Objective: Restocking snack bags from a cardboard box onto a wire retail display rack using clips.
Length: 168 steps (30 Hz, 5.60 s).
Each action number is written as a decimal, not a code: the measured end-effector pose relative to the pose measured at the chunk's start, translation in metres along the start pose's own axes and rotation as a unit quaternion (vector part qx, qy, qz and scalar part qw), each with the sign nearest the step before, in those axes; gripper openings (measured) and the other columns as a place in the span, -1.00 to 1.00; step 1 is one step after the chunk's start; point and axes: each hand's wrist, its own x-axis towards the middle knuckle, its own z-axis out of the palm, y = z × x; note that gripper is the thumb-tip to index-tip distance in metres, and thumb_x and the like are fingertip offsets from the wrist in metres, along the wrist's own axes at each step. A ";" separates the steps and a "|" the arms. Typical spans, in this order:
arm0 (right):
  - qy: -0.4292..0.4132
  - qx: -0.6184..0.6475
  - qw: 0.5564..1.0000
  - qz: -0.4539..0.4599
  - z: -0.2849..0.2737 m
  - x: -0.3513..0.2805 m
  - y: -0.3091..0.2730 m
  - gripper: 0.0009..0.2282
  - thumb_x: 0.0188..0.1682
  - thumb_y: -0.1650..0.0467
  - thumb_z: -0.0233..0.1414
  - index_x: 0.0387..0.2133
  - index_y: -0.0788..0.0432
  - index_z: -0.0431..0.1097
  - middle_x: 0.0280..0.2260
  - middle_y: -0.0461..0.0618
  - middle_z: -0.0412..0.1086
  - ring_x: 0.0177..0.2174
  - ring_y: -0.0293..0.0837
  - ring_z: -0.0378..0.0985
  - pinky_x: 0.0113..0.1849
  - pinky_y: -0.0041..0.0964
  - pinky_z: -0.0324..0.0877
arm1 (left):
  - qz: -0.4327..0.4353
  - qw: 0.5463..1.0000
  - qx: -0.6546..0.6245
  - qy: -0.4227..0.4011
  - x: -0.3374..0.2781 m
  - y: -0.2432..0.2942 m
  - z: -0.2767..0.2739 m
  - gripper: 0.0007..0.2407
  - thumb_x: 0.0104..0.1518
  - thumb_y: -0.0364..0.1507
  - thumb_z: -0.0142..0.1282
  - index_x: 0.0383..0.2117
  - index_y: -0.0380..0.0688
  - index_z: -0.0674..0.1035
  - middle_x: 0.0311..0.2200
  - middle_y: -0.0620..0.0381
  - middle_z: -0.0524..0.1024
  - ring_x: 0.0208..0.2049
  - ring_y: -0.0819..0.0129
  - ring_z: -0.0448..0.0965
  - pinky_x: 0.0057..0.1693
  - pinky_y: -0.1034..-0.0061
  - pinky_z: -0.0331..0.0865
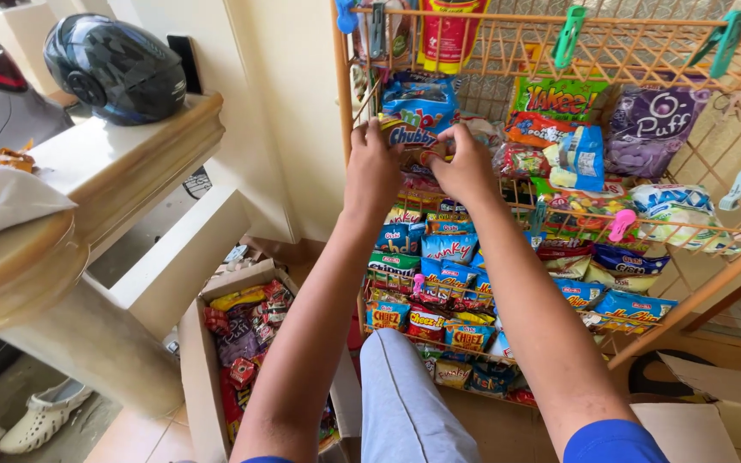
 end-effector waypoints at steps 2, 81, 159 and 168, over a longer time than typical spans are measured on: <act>0.003 -0.010 1.000 -0.013 0.003 0.001 0.003 -0.64 -0.11 0.31 0.25 -0.08 0.18 0.39 -0.24 0.13 0.55 -0.27 -0.01 0.65 -0.23 -0.10 0.51 | 0.050 0.997 0.046 0.035 -0.009 0.011 -0.011 -0.65 0.18 -0.50 0.13 0.07 -0.39 0.39 -0.03 -0.33 0.47 -0.03 -0.24 0.49 0.01 0.11 0.43; -0.559 0.169 0.795 -0.165 0.381 -0.174 0.043 -0.76 -0.17 0.59 0.16 -0.25 0.10 0.58 -0.15 0.00 0.51 0.09 0.04 0.43 0.06 -0.10 0.38 | -0.403 0.882 -0.143 -0.200 -0.303 -0.339 -0.202 -0.17 -0.18 -0.08 0.45 0.22 -0.33 0.36 0.18 -0.22 0.38 0.19 0.02 0.41 0.19 0.28 0.33; -0.440 0.376 0.770 0.268 0.485 -0.237 0.054 -0.40 0.07 0.10 0.04 0.26 0.20 0.10 0.10 0.10 0.38 0.09 -0.11 0.45 0.10 -0.20 0.37 | -0.606 0.792 -0.036 0.067 -0.341 -0.369 -0.174 -0.54 0.36 -0.08 -0.24 0.04 -0.31 0.37 -0.03 -0.25 0.54 0.03 0.02 0.58 0.15 0.24 0.39; -0.402 0.354 0.834 0.136 0.482 -0.239 0.045 -0.21 0.07 0.19 0.10 0.43 0.16 -0.29 0.37 0.19 -0.16 0.29 -0.01 0.04 0.24 -0.14 0.07 | -0.603 0.794 -0.014 0.073 -0.328 -0.361 -0.181 -0.65 0.35 -0.20 -0.22 0.06 -0.20 0.39 -0.08 -0.23 0.58 -0.02 -0.03 0.61 0.08 0.23 0.40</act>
